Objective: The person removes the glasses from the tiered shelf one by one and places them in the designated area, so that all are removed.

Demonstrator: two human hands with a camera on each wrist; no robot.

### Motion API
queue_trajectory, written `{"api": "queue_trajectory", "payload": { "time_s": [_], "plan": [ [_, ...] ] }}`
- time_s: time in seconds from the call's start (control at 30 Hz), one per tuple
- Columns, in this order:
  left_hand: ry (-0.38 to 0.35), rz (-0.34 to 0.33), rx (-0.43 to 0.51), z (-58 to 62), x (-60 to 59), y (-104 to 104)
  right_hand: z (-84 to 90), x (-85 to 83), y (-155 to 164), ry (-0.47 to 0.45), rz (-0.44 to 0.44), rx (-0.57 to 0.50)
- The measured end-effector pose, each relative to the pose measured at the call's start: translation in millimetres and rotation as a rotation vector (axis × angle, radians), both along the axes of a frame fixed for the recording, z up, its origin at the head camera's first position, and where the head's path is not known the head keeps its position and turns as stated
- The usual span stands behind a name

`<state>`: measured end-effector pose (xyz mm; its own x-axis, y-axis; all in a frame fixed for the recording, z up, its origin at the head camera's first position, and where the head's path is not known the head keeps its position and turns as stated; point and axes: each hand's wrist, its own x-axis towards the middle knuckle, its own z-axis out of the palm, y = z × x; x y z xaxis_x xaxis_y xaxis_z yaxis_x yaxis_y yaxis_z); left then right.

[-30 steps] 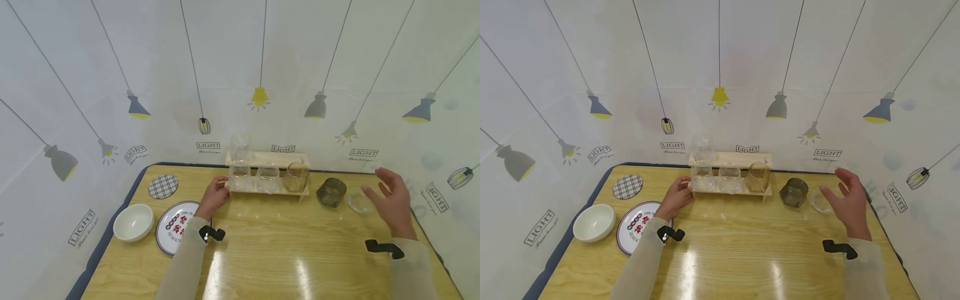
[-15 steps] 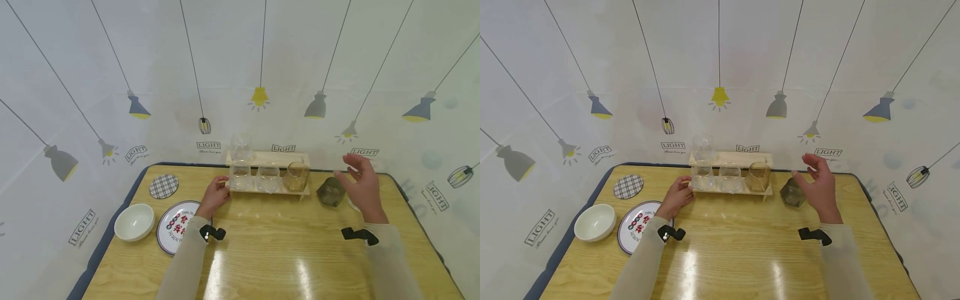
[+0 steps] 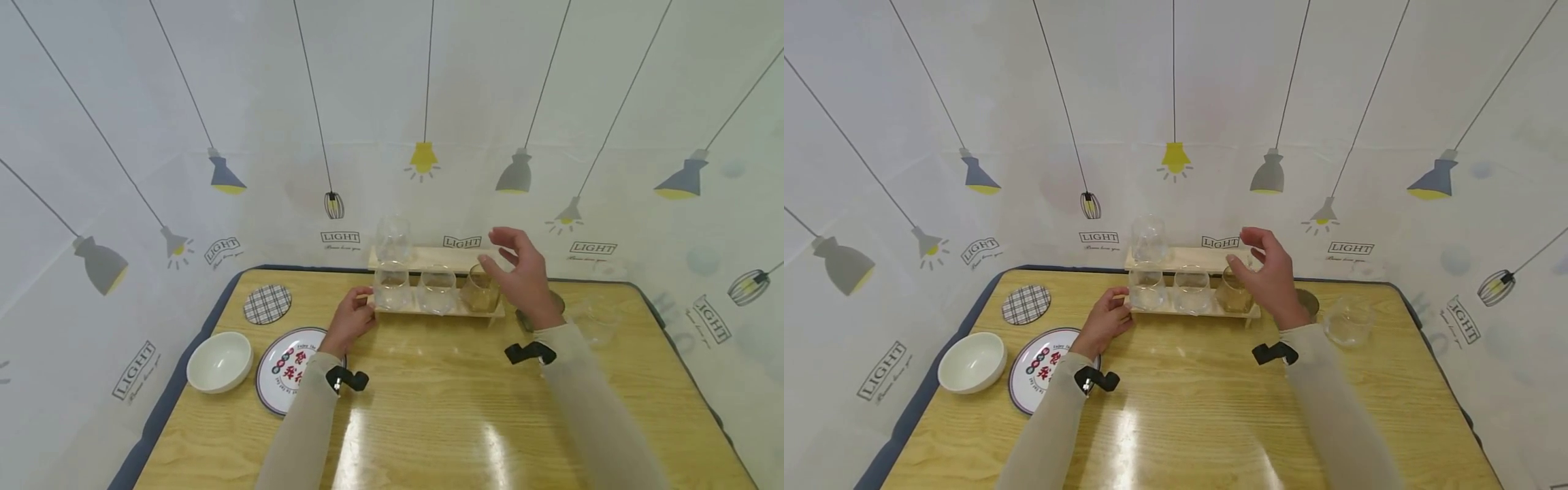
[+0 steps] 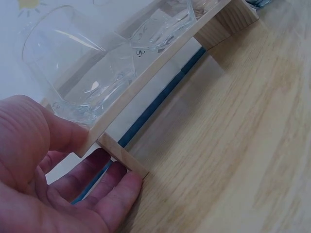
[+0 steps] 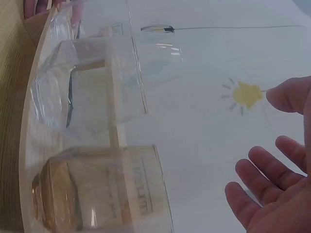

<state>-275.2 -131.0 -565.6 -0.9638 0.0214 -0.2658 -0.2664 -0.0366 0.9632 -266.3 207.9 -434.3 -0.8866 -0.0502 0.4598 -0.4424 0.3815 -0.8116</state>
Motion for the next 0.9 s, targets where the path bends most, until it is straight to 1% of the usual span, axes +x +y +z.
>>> {"api": "queue_trajectory", "payload": {
  "time_s": [0.2,0.33,0.5,0.6,0.67,0.83,0.9],
  "plan": [
    [-0.018,0.000,0.005,-1.8,-2.3,0.5,2.5,-19.3,-35.4,-0.031,0.073,0.034],
    [-0.008,-0.007,0.006,-2.1,-1.4,-0.5,4.2,-33.5,-58.4,-0.045,0.112,0.044],
    [-0.005,-0.017,-0.021,-4.3,0.2,-3.6,5.0,-49.9,-87.0,-0.105,0.152,0.063],
    [-0.011,-0.017,-0.026,-5.0,-0.9,-4.3,5.2,-59.0,-102.1,-0.137,0.162,0.085],
    [-0.009,-0.017,-0.011,-4.9,-2.2,-3.8,5.1,-64.7,-110.5,-0.160,0.166,0.105],
    [-0.010,-0.006,0.008,-5.1,-4.6,-1.7,2.1,-77.8,-127.7,-0.245,0.158,0.194],
    [-0.012,-0.002,0.000,-5.4,-5.0,-1.3,0.0,-82.8,-132.9,-0.286,0.148,0.230]
  ]
}}
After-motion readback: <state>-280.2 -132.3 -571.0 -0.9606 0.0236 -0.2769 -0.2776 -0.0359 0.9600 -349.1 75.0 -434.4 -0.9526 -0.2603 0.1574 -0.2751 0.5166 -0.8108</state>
